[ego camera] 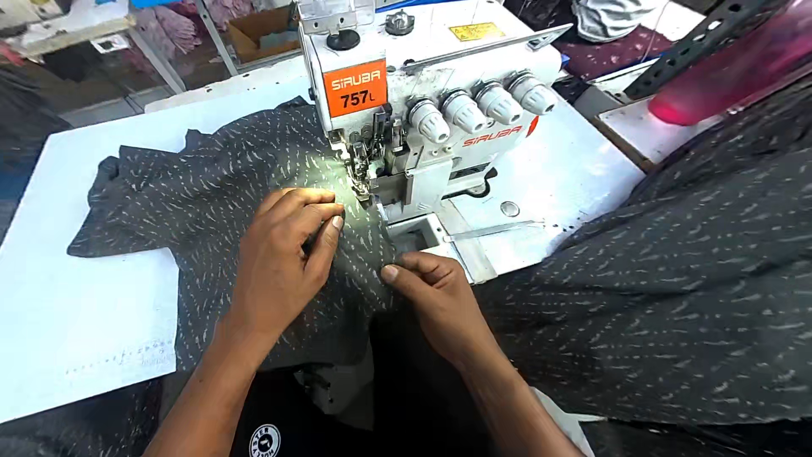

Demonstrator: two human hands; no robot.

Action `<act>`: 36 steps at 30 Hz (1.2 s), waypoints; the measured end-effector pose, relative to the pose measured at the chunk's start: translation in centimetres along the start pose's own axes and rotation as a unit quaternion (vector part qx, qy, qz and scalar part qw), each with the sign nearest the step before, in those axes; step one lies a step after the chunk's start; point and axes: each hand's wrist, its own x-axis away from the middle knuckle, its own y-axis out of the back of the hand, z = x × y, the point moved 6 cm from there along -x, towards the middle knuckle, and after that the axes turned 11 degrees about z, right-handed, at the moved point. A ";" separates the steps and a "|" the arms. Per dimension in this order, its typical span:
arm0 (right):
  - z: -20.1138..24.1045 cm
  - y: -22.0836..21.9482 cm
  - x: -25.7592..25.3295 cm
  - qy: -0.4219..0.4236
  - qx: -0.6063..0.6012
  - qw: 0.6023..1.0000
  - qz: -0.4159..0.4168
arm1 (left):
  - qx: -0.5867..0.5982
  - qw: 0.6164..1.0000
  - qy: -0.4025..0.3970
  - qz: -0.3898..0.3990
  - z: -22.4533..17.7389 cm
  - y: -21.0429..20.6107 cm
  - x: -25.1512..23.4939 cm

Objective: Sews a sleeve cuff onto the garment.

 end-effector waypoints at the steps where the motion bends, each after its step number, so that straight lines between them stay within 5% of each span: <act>1: -0.1 0.0 0.1 0.000 -0.008 1.000 0.003 | -0.007 1.000 0.003 -0.004 0.1 -0.1 0.0; 36: 0.5 -0.5 -1.6 -0.006 -0.041 0.999 -0.020 | -0.090 0.996 0.009 0.026 9.9 1.1 -9.6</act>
